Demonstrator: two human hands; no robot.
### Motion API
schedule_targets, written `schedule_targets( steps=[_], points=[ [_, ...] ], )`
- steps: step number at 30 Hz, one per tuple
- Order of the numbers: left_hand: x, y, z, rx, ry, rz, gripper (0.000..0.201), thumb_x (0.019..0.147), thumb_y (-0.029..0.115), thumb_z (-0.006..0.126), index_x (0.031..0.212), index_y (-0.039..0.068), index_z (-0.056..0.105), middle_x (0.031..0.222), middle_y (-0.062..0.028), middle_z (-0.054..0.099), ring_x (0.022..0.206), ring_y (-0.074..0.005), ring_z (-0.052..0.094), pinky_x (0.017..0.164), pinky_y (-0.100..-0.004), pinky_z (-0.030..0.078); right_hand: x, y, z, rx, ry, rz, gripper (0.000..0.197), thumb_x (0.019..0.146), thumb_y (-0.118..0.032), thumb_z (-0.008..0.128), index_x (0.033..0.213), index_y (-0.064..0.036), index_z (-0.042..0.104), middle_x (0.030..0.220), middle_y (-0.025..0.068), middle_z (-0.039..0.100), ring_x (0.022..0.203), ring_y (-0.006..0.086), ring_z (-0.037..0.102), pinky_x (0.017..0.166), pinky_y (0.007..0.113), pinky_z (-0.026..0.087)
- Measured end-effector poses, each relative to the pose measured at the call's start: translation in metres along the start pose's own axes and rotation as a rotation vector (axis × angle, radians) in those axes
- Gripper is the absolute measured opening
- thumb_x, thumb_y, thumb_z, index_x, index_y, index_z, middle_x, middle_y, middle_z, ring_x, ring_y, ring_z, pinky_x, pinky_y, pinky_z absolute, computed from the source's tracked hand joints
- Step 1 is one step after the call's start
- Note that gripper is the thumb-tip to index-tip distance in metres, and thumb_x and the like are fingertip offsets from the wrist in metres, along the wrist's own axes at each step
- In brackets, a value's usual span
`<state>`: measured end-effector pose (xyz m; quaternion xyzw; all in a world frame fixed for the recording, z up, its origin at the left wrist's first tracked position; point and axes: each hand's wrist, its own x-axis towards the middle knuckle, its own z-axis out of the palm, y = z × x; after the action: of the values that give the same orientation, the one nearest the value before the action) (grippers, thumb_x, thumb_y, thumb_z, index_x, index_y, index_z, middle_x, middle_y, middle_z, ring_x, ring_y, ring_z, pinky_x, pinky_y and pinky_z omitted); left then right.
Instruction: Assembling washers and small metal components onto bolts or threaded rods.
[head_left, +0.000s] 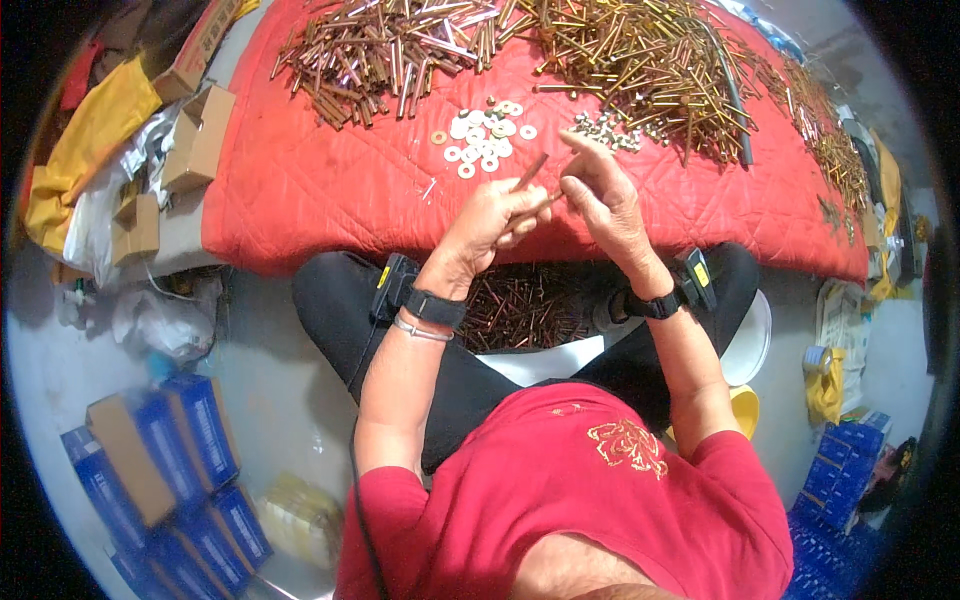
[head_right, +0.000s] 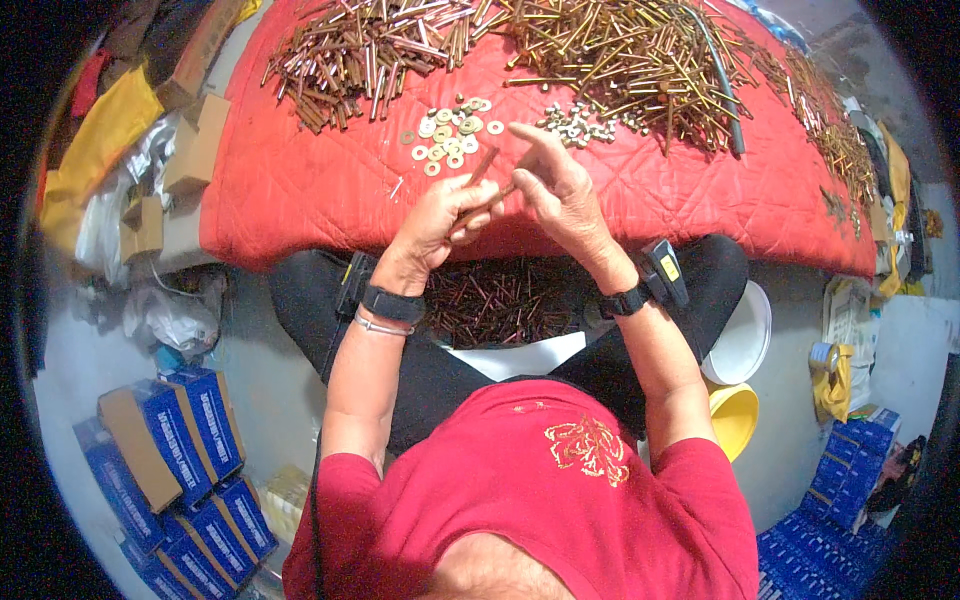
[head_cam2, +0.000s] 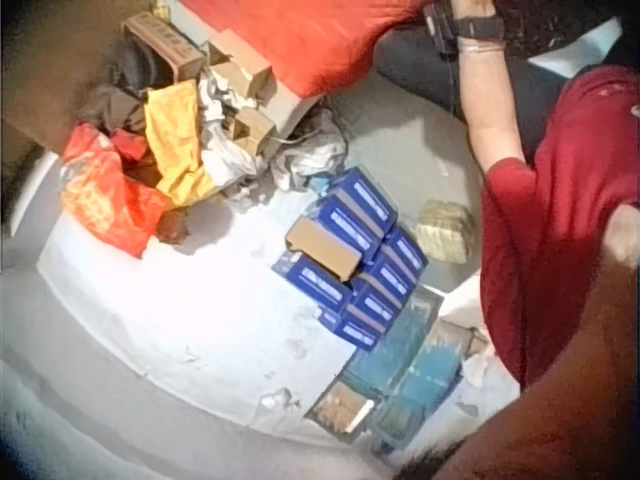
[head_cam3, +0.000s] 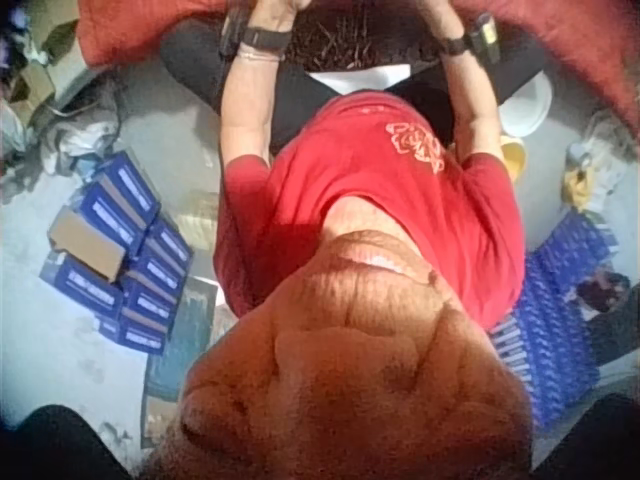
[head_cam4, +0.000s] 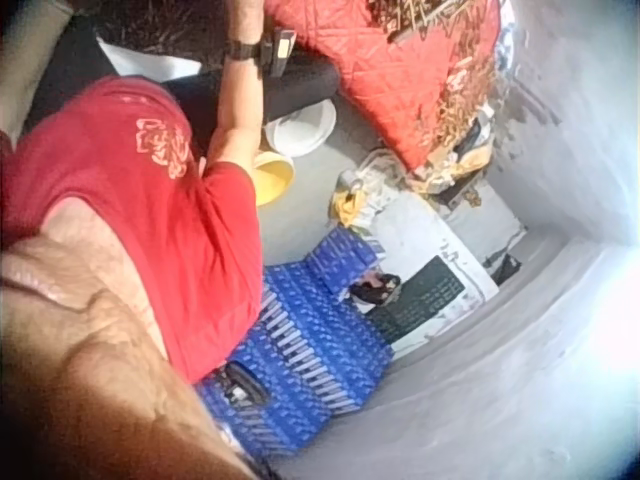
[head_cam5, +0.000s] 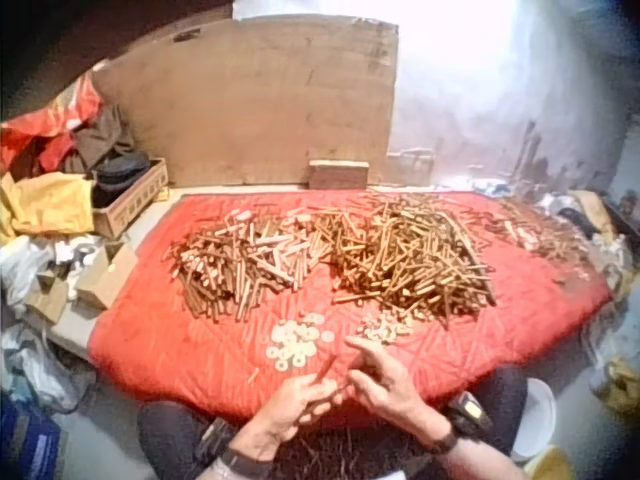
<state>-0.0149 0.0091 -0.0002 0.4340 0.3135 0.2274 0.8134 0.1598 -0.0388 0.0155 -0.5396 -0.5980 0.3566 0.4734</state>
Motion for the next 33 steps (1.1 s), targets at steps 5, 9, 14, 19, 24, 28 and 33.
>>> schedule_targets(
  steps=[5, 9, 14, 19, 24, 28, 33],
  points=[
    [-0.001, 0.001, 0.005, -0.07, -0.002, 0.008, 0.025, 0.091, 0.024, 0.052, 0.083, 0.002, 0.058, 0.056, 0.0056, 0.045, 0.04, 0.0, 0.034, 0.034, -0.0145, 0.023, 0.004, 0.004, 0.003, -0.071, 0.105, -0.051, 0.036, 0.087, -0.005, 0.056, 0.123, -0.0075, 0.05, 0.073, 0.0015, 0.052, 0.064, 0.0081, 0.047, 0.059, 0.023, 0.041],
    [0.001, -0.002, 0.003, -0.105, 0.024, -0.022, 0.025, 0.091, 0.024, 0.052, 0.081, 0.002, 0.058, 0.055, 0.0055, 0.045, 0.04, -0.0003, 0.034, 0.034, -0.0148, 0.023, 0.004, -0.003, 0.0, -0.101, -0.011, -0.023, 0.032, 0.09, -0.015, 0.054, 0.121, -0.0049, 0.052, 0.078, 0.0047, 0.057, 0.07, 0.0112, 0.052, 0.065, 0.026, 0.044],
    [0.004, -0.003, -0.001, -0.115, -0.021, -0.004, 0.025, 0.091, 0.025, 0.052, 0.08, 0.003, 0.058, 0.054, 0.0054, 0.045, 0.04, -0.0008, 0.035, 0.034, -0.0148, 0.023, 0.004, 0.004, 0.006, 0.011, 0.049, 0.025, 0.034, 0.091, -0.011, 0.053, 0.125, -0.0071, 0.049, 0.076, -0.0024, 0.048, 0.066, 0.0053, 0.045, 0.058, 0.02, 0.039],
    [0.005, -0.005, 0.002, -0.079, -0.009, -0.015, 0.024, 0.091, 0.024, 0.053, 0.08, 0.004, 0.058, 0.054, 0.0055, 0.045, 0.04, -0.0008, 0.035, 0.034, -0.0152, 0.024, 0.008, 0.006, 0.001, 0.03, -0.045, 0.055, 0.032, 0.092, -0.015, 0.052, 0.122, -0.0068, 0.051, 0.081, -0.0005, 0.054, 0.067, 0.0046, 0.048, 0.059, 0.02, 0.041],
    [0.008, -0.01, -0.003, -0.094, -0.034, 0.007, 0.022, 0.09, 0.023, 0.053, 0.081, 0.004, 0.058, 0.055, 0.0061, 0.045, 0.041, -0.0005, 0.035, 0.035, -0.015, 0.024, 0.009, 0.01, 0.008, 0.098, 0.154, -0.097, 0.03, 0.092, -0.012, 0.052, 0.121, -0.0056, 0.053, 0.085, -0.0004, 0.054, 0.068, 0.0036, 0.049, 0.059, 0.018, 0.042],
    [0.008, -0.009, 0.002, -0.054, 0.026, 0.009, 0.022, 0.09, 0.022, 0.054, 0.081, 0.003, 0.058, 0.055, 0.0058, 0.045, 0.043, -0.0018, 0.038, 0.037, -0.0167, 0.026, 0.004, 0.014, 0.0, 0.019, 0.008, -0.031, 0.032, 0.089, -0.006, 0.052, 0.121, -0.0077, 0.052, 0.082, -0.0001, 0.053, 0.074, 0.0077, 0.051, 0.067, 0.023, 0.045],
    [0.008, -0.023, 0.018, 0.854, 0.324, 0.471, 0.016, 0.086, 0.016, 0.057, 0.089, 0.001, 0.06, 0.066, -0.0136, 0.058, 0.063, -0.0237, 0.059, 0.06, -0.0365, 0.045, 0.002, 0.012, 0.0, -0.003, 0.007, 0.172, 0.029, 0.089, -0.01, 0.053, 0.118, -0.0068, 0.054, 0.083, 0.001, 0.056, 0.076, 0.0097, 0.053, 0.07, 0.025, 0.045]
  ],
)
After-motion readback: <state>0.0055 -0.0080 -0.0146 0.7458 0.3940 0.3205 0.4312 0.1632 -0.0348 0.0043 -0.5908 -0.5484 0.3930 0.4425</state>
